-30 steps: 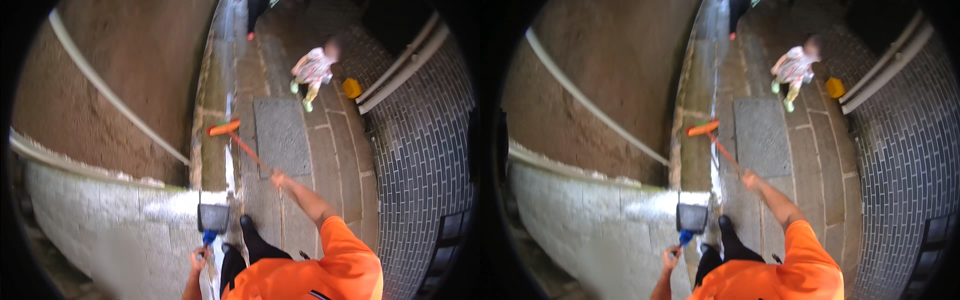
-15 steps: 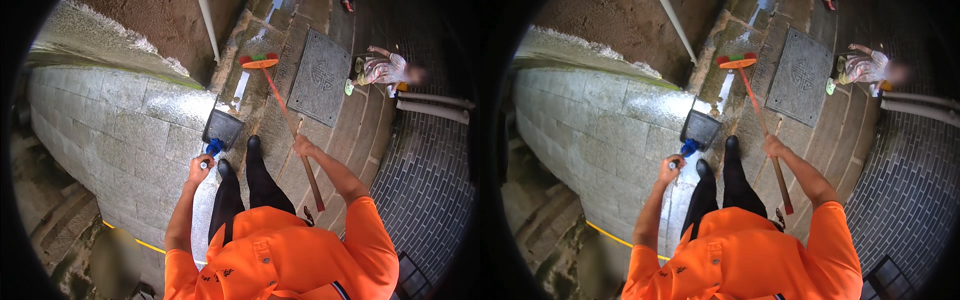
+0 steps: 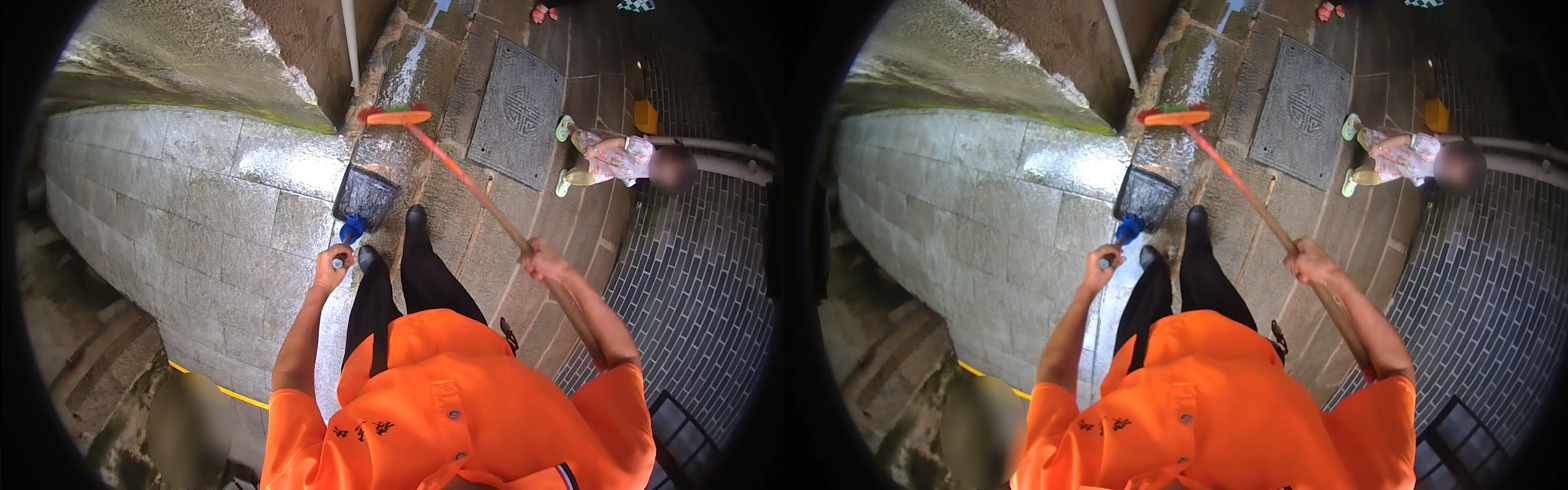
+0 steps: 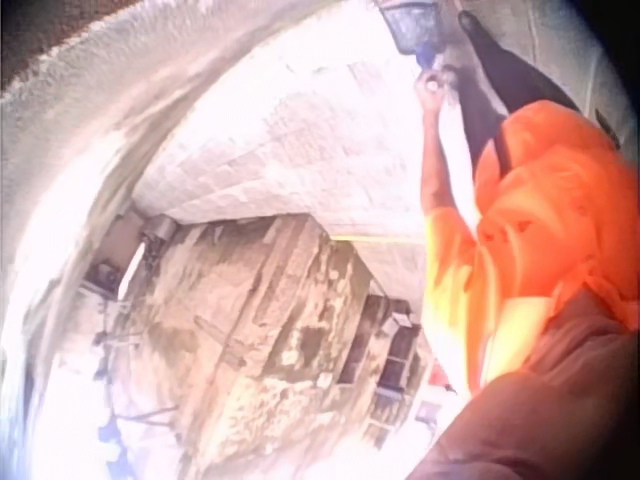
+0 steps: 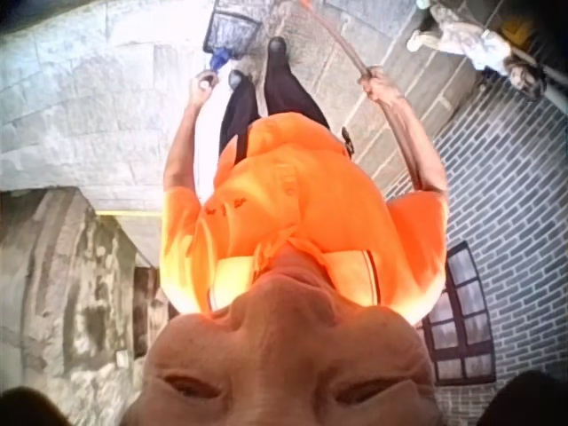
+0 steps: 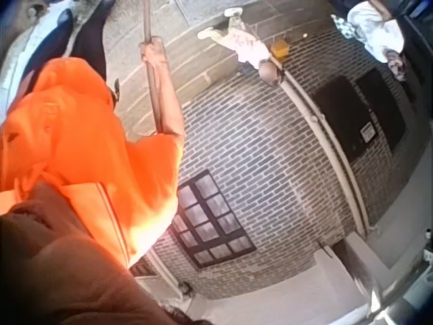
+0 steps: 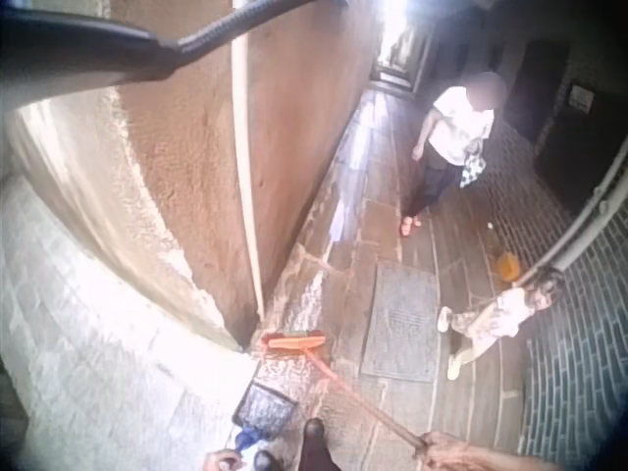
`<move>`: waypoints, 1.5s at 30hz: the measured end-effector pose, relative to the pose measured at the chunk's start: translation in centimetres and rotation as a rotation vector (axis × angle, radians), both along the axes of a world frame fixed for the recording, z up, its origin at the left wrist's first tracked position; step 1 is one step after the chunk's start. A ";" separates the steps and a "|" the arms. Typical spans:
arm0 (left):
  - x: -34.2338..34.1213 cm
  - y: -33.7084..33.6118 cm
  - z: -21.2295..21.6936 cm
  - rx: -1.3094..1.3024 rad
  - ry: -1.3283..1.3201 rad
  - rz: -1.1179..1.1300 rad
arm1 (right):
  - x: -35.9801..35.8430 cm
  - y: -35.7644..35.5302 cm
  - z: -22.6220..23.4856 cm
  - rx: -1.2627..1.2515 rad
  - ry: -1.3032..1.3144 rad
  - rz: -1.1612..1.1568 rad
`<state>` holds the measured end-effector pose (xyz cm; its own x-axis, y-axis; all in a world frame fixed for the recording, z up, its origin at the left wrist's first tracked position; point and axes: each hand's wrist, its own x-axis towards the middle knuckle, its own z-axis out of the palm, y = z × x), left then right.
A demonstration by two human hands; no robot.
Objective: The person sweeps debris from a tiled walkway into a dustpan using a broom. They move along the path, sweeping near planters and walls, then collect the swept debris into the dustpan.
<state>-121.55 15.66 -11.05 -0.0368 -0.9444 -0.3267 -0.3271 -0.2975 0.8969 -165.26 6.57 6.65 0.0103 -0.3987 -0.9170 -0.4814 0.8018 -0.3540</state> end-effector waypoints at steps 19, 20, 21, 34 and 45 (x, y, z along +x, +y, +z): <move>-1.5 3.3 -1.7 0.091 -0.056 0.436 | 0.6 10.9 0.3 0.273 0.014 0.459; -1.7 3.7 -2.1 0.270 0.159 0.563 | -0.1 11.4 2.1 0.292 -0.027 0.406; -2.0 4.2 -3.2 0.197 0.194 0.610 | 0.2 10.8 4.3 0.329 -0.059 0.303; 0.8 12.7 6.9 0.065 0.339 0.813 | 1.6 -0.3 3.1 0.209 -0.007 -0.159; 4.8 17.5 12.3 -0.191 0.261 1.151 | 10.9 -1.1 -0.4 0.394 0.003 -0.081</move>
